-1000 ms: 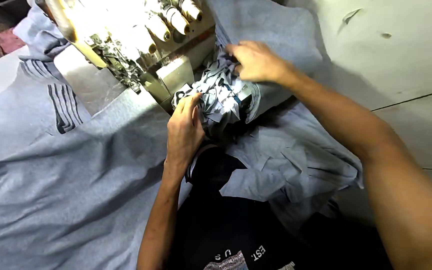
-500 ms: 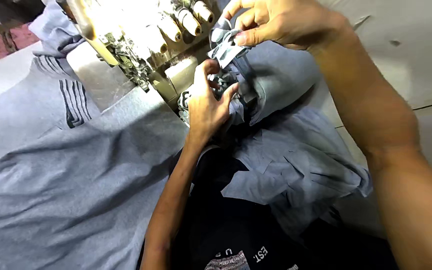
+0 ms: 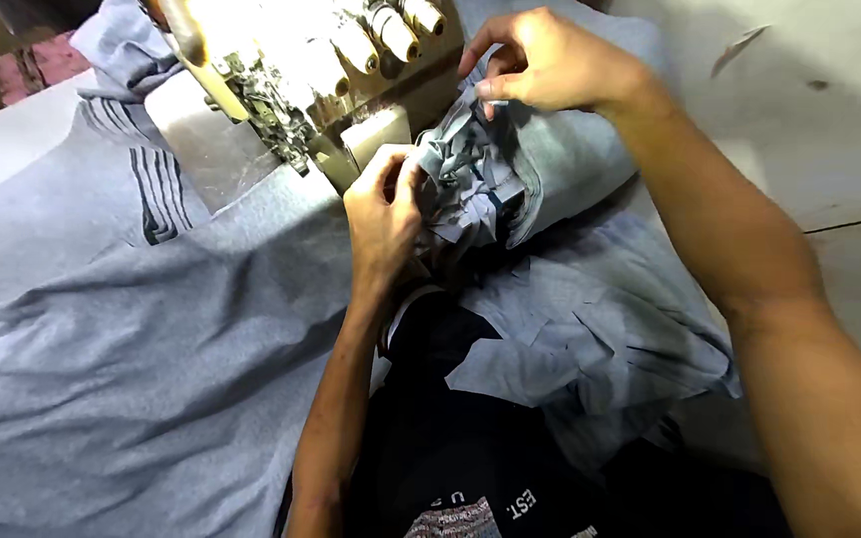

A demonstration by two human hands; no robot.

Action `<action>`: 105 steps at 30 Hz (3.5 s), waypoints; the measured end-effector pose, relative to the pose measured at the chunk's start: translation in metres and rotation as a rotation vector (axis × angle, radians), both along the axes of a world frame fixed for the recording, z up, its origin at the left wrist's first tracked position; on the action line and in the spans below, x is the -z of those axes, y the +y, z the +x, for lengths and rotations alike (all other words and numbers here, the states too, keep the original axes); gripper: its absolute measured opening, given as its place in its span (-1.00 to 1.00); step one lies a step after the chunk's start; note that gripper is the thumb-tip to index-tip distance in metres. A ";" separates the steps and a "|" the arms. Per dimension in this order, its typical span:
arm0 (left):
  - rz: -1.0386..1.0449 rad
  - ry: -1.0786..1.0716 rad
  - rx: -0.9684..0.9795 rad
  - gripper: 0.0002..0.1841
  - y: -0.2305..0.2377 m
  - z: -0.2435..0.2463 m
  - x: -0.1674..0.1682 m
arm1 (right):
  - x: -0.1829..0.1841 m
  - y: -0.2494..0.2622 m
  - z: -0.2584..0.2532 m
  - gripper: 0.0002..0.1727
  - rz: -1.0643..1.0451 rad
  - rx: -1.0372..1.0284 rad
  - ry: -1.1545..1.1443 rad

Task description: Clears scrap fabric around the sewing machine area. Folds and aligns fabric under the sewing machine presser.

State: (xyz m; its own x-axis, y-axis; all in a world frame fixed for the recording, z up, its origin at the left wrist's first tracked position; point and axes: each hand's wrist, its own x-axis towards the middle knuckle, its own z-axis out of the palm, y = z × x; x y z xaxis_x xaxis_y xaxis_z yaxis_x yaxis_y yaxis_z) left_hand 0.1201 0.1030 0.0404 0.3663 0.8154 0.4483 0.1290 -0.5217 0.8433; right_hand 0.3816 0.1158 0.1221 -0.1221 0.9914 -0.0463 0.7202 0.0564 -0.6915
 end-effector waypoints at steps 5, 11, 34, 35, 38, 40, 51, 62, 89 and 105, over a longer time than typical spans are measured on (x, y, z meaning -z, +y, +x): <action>-0.185 -0.084 0.057 -0.82 -0.002 -0.007 0.000 | 0.019 0.005 0.005 -0.65 0.092 0.113 -0.309; -0.021 0.145 -0.067 -0.77 -0.003 -0.011 -0.006 | 0.015 -0.047 -0.060 -0.60 0.273 0.086 -0.148; 0.460 0.441 -0.075 -0.82 -0.030 -0.101 -0.068 | 0.029 -0.071 -0.061 -0.78 0.139 -0.028 0.131; 0.467 0.450 -0.037 -0.83 -0.031 -0.106 -0.073 | 0.029 -0.080 -0.070 -0.73 0.146 -0.023 -0.026; 0.473 0.496 0.121 -0.85 -0.032 -0.116 -0.090 | 0.029 -0.101 -0.114 -0.60 0.272 -0.019 -0.068; 0.477 0.553 0.204 -0.84 -0.027 -0.120 -0.100 | 0.030 -0.108 -0.145 -0.55 0.290 -0.068 0.170; 0.240 0.696 0.315 -0.80 0.052 -0.133 -0.110 | 0.086 -0.107 -0.221 -0.83 0.185 0.094 0.876; 0.188 0.598 0.487 -0.83 0.056 -0.120 -0.109 | 0.077 -0.095 -0.234 -0.69 0.427 0.268 0.486; 0.664 0.518 -0.322 -0.72 0.029 -0.121 -0.053 | 0.152 -0.146 -0.218 -0.79 0.153 0.482 0.563; -0.491 0.199 -0.056 -0.76 -0.082 -0.103 0.027 | 0.125 -0.145 -0.195 -0.82 0.138 0.210 0.536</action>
State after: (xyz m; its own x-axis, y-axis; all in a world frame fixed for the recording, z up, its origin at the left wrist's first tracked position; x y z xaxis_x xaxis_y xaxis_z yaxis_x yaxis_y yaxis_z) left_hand 0.0169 0.0209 0.0138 0.3548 0.9327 -0.0650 0.3275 -0.0589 0.9430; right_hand 0.1867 -0.0292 -0.0031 0.1063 0.9894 0.0991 0.2779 0.0661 -0.9583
